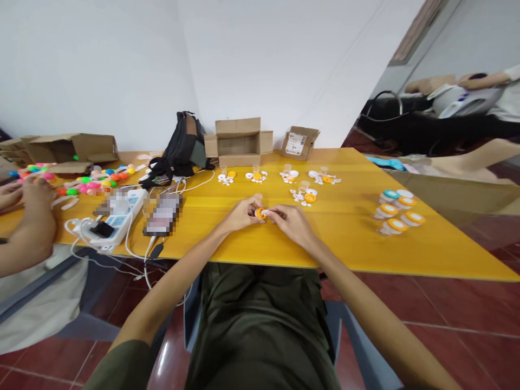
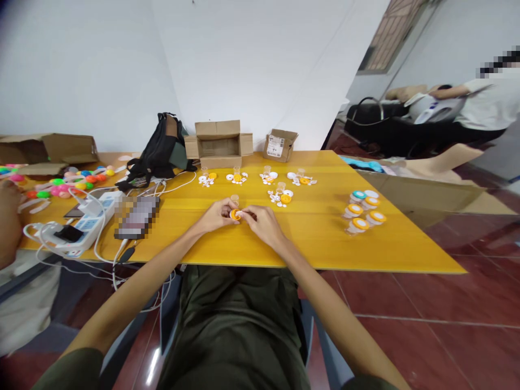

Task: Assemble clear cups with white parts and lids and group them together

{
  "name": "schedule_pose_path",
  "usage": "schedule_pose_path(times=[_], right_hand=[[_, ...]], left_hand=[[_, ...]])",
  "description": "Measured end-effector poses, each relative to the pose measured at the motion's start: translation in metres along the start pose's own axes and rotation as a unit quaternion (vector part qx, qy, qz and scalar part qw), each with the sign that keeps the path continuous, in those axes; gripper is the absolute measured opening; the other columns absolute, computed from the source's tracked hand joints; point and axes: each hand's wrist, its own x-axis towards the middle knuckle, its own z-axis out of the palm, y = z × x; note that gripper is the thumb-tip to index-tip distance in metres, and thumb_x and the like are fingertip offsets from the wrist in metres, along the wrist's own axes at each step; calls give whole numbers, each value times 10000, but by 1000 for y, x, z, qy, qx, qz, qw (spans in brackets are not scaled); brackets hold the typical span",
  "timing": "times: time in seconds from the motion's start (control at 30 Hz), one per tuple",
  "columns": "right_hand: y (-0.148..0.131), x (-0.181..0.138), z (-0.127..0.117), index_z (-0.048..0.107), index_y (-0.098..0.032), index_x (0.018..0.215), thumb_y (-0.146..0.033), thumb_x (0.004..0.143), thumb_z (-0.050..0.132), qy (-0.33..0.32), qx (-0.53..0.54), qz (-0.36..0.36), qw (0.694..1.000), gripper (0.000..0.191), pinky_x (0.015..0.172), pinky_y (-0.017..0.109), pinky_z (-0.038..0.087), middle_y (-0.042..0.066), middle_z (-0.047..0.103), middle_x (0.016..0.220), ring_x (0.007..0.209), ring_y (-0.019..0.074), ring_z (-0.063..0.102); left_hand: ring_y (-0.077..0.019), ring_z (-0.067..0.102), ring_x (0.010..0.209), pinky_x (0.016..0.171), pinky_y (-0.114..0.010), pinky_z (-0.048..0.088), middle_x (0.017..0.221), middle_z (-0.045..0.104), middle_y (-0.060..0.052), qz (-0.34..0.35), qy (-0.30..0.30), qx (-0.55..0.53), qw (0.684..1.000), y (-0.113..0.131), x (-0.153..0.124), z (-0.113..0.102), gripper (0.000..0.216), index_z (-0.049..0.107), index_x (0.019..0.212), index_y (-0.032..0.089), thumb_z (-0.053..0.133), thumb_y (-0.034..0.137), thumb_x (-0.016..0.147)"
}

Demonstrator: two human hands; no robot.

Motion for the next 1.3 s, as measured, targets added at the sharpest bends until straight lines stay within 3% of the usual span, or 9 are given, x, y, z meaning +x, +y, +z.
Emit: schedule_pose_path(times=[0.13, 0.27, 0.4, 0.53, 0.7, 0.8, 0.97, 1.1, 1.3], right_hand=[[5, 2, -5, 753, -249, 854, -371, 956, 585, 27, -11, -9, 1000, 231, 651, 337, 563, 48, 790, 837, 714, 230, 708], [14, 25, -10, 751, -263, 1076, -265, 936, 565, 36, -28, -45, 998, 233, 772, 381, 606, 70, 773, 1032, 862, 245, 724], [21, 56, -7, 729, -300, 1211, -90, 831, 548, -64, -33, -125, 990, 471, 995, 429, 567, 51, 709, 1285, 1175, 255, 674], [24, 68, -1, 771, -262, 1073, -67, 819, 555, -153, -39, -129, 979, 387, 945, 420, 586, 62, 769, 1106, 1049, 252, 718], [27, 48, -9, 766, -276, 1081, -204, 905, 613, -45, -16, -96, 994, 244, 1033, 476, 545, 83, 727, 1241, 1165, 278, 684], [24, 29, -14, 755, -264, 1012, -338, 931, 631, 21, 10, -39, 999, 165, 945, 462, 584, 86, 751, 1126, 1066, 278, 711], [6, 9, -1, 693, -224, 949, -487, 834, 733, 9, 136, 82, 987, 289, 716, 345, 598, 64, 782, 966, 833, 229, 737], [-4, 9, 13, 667, -231, 896, -520, 747, 796, -3, 187, 125, 974, 350, 756, 345, 586, 49, 787, 909, 835, 229, 743], [-2, 8, 13, 679, -240, 861, -519, 728, 805, 7, 201, 136, 970, 334, 754, 360, 587, 42, 788, 885, 826, 243, 742]], left_hand=[[-76, 554, 600, 627, -220, 454, 681, 596, 69, 1, 4, 14, 1000, 3, -1, 1, 522, 540, 793, 180, 945, 304, 488], [-76, 539, 603, 617, -214, 424, 698, 598, 66, 7, 9, 28, 1000, 5, -1, 1, 486, 541, 796, 185, 917, 274, 502], [-78, 517, 593, 610, -216, 408, 680, 582, 69, 11, 7, 43, 999, 5, -1, 0, 426, 544, 793, 184, 881, 244, 540], [-82, 519, 603, 618, -223, 417, 699, 591, 61, 14, 12, 53, 998, 4, -2, 0, 396, 557, 794, 179, 869, 224, 555], [-93, 523, 617, 629, -231, 429, 713, 589, 59, 27, 18, 59, 998, 4, -2, 0, 409, 571, 815, 184, 885, 283, 572], [-109, 559, 675, 663, -235, 457, 785, 624, 28, 56, 40, 85, 994, 5, -2, -1, 361, 586, 841, 181, 864, 270, 628], [-163, 632, 853, 767, -264, 521, 925, 666, -28, 147, 64, 186, 969, 5, -6, -1, 207, 626, 916, 182, 756, 175, 755], [-176, 644, 910, 818, -290, 551, 960, 654, -41, 226, 58, 256, 938, 5, -7, -1, 172, 638, 947, 184, 700, 129, 796], [-178, 658, 910, 820, -305, 576, 1002, 657, -55, 255, 44, 273, 926, 4, -8, 0, 147, 662, 1004, 188, 707, 217, 867]])
